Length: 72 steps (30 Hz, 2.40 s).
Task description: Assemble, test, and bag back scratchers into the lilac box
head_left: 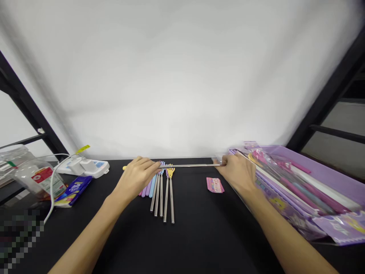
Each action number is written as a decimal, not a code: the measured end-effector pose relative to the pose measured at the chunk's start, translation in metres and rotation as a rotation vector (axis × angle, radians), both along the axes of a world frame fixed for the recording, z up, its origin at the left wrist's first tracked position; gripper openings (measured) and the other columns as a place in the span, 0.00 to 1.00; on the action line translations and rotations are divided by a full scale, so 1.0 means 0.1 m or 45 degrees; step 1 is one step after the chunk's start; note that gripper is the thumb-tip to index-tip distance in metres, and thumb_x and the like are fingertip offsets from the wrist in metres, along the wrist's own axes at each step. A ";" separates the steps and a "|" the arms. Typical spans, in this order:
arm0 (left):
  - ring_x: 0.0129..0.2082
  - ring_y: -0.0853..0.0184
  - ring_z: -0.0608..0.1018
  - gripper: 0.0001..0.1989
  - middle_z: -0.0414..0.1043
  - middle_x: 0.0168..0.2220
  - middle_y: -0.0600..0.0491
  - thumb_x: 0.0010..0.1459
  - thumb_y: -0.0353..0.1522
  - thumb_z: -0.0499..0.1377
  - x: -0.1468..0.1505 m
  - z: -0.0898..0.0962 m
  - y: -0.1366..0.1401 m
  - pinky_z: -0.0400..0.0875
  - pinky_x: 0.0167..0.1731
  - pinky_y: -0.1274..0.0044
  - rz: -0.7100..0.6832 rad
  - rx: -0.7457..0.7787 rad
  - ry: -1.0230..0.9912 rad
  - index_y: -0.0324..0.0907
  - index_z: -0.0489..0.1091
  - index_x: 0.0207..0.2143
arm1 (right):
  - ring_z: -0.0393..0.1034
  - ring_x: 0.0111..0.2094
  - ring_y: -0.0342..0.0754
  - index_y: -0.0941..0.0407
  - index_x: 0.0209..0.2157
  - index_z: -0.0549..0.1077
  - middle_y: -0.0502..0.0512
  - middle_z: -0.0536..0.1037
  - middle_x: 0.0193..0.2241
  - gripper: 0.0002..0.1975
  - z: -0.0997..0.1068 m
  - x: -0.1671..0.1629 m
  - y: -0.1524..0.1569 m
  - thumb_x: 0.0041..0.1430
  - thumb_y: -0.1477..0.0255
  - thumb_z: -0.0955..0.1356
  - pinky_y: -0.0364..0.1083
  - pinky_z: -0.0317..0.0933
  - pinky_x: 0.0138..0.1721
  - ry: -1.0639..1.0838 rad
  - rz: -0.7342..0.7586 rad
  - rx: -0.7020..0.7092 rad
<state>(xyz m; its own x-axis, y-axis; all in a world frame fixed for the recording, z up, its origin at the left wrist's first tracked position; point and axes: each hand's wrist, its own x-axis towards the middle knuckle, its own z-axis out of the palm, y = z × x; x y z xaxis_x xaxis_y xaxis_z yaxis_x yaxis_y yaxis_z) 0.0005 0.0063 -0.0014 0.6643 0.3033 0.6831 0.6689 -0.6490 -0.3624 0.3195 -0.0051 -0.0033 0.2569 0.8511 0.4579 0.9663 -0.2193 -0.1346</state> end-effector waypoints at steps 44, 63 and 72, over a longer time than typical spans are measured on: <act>0.33 0.62 0.73 0.08 0.74 0.31 0.50 0.68 0.29 0.52 0.36 -0.09 0.00 0.65 0.36 0.71 0.103 0.018 0.094 0.38 0.71 0.41 | 0.68 0.33 0.48 0.53 0.32 0.76 0.52 0.77 0.27 0.20 -0.03 -0.33 -0.03 0.69 0.58 0.60 0.45 0.47 0.30 -0.171 0.924 0.179; 0.42 0.59 0.80 0.14 0.80 0.43 0.45 0.65 0.24 0.52 -0.13 0.03 0.10 0.72 0.43 0.66 0.104 0.071 -0.184 0.40 0.74 0.49 | 0.63 0.34 0.53 0.54 0.17 0.64 0.52 0.70 0.18 0.26 0.06 -0.11 -0.03 0.59 0.49 0.63 0.53 0.46 0.40 -0.082 0.422 0.244; 0.41 0.60 0.80 0.12 0.80 0.42 0.46 0.65 0.22 0.52 -0.07 0.05 0.10 0.71 0.42 0.67 0.127 0.167 -0.266 0.39 0.73 0.44 | 0.64 0.38 0.58 0.53 0.18 0.64 0.55 0.75 0.22 0.18 0.03 -0.09 0.01 0.56 0.58 0.65 0.52 0.49 0.38 0.064 0.237 0.129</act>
<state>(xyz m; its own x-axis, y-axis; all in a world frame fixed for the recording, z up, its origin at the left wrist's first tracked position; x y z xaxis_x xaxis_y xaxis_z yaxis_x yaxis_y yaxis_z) -0.0066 0.0161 0.0035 0.4761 0.2600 0.8401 0.7964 -0.5326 -0.2865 0.3107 -0.0042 0.0000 0.1239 0.8363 0.5340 0.9805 -0.0203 -0.1957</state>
